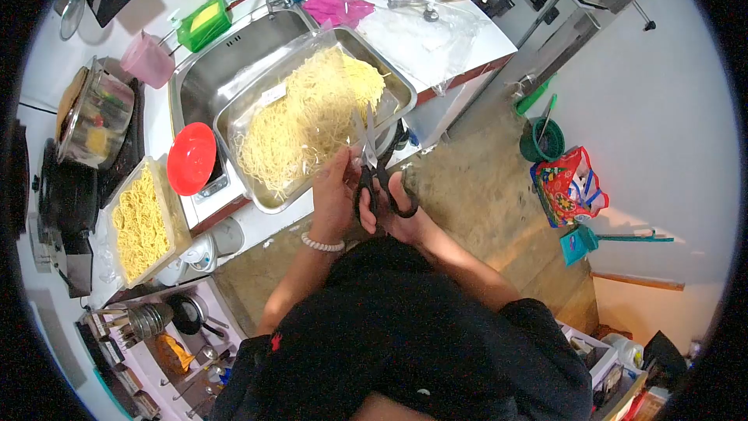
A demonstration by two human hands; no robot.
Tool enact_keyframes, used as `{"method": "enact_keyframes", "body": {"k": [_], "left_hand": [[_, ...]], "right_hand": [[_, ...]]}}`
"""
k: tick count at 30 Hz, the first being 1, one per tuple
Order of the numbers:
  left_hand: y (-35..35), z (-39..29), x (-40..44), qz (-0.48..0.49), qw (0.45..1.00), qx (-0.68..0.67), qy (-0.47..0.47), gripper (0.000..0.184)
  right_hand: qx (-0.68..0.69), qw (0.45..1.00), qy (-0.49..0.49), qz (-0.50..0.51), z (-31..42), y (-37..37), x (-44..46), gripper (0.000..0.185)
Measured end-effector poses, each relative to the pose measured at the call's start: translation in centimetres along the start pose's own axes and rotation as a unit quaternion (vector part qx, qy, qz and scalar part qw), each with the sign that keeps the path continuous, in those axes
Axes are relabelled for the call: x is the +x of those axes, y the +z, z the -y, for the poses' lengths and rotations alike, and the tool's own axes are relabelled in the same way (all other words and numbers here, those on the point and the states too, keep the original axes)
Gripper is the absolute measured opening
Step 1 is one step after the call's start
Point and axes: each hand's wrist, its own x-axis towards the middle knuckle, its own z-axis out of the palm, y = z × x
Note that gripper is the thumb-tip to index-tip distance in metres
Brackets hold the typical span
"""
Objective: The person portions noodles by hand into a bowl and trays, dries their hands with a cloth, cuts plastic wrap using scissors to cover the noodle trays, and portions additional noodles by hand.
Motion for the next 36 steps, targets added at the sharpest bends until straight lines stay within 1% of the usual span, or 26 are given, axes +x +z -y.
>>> {"method": "enact_keyframes", "body": {"k": [1, 2, 4, 7, 10, 12, 13, 16, 19, 22, 23, 26, 27, 30, 33, 34, 36], "left_hand": [[-0.1, 0.2, 0.3, -0.019, 0.999, 0.041, 0.028, 0.034], [-0.3, 0.4, 0.0, -0.012, 0.999, 0.035, 0.001, 0.034], [0.9, -1.5, -1.7, 0.002, 0.998, 0.024, -0.055, 0.035], [0.9, -2.4, -2.2, 0.041, 0.996, 0.022, -0.083, 0.035], [1.2, -2.3, -2.6, 0.038, 0.995, 0.024, -0.089, 0.032], [0.0, 0.4, -1.6, 0.029, 0.999, 0.042, -0.014, 0.03], [0.0, 0.7, -1.5, 0.025, 0.998, 0.05, 0.023, 0.029], [0.4, -0.8, -2.5, 0.031, 0.998, 0.056, 0.005, 0.026], [-0.7, -0.1, -2.2, 0.001, 0.977, 0.172, 0.128, 0.024], [-2.2, 0.5, -3.3, -0.019, 0.971, 0.223, 0.088, 0.022], [-2.4, 0.4, -3.6, -0.008, 0.972, 0.218, 0.086, 0.022], [-2.4, -0.3, -4.7, 0.024, 0.975, 0.207, 0.075, 0.022], [-2.3, -0.6, -4.9, 0.034, 0.976, 0.205, 0.069, 0.022], [-2.5, -1.2, -5.5, 0.067, 0.976, 0.2, 0.049, 0.024], [-2.1, -2.1, -5.9, 0.082, 0.974, 0.207, 0.036, 0.023], [-2.1, -2.3, -6.0, 0.085, 0.973, 0.21, 0.032, 0.023], [-2.3, -2.3, -6.1, 0.1, 0.981, 0.165, 0.008, 0.024]], "right_hand": [[0.006, 1.0, -0.007, -0.007, -0.1, 0.1, 0.1, 0.073], [0.01, 1.0, -0.015, -0.012, -0.2, 0.3, 0.2, 0.073], [0.018, 0.999, -0.033, -0.023, -0.1, 1.1, 0.2, 0.073], [0.023, 0.998, -0.051, -0.041, -0.1, 1.6, 0.3, 0.073], [0.022, 0.996, -0.081, -0.035, 0.2, 1.2, 0.6, 0.073], [0.003, 0.995, -0.092, -0.05, 0.6, 0.6, 0.9, 0.075], [-0.007, 0.994, -0.097, -0.058, 0.7, 0.5, 0.9, 0.076], [-0.003, 0.994, -0.092, -0.053, 0.9, 1.2, 1.2, 0.074], [0.028, 0.988, -0.117, -0.1, 2.3, 2.2, 1.6, 0.071], [0.06, 0.971, -0.168, -0.157, 4.6, 0.3, 2.3, 0.073], [0.128, 0.95, -0.183, -0.218, 5.2, 0.4, 2.5, 0.071], [0.037, 0.968, -0.203, -0.14, 6.6, -0.8, 2.2, 0.07], [0.055, 0.969, -0.205, -0.123, 7.0, -0.7, 2.1, 0.065], [-0.001, 0.967, -0.234, -0.097, 6.9, -1.8, 2.2, 0.063], [-0.156, 0.954, -0.226, -0.123, 7.3, -1.7, 1.8, 0.061], [-0.164, 0.95, -0.227, -0.138, 7.3, -1.9, 1.7, 0.063], [-0.179, 0.942, -0.229, -0.168, 7.1, -2.3, 1.8, 0.067]]}}
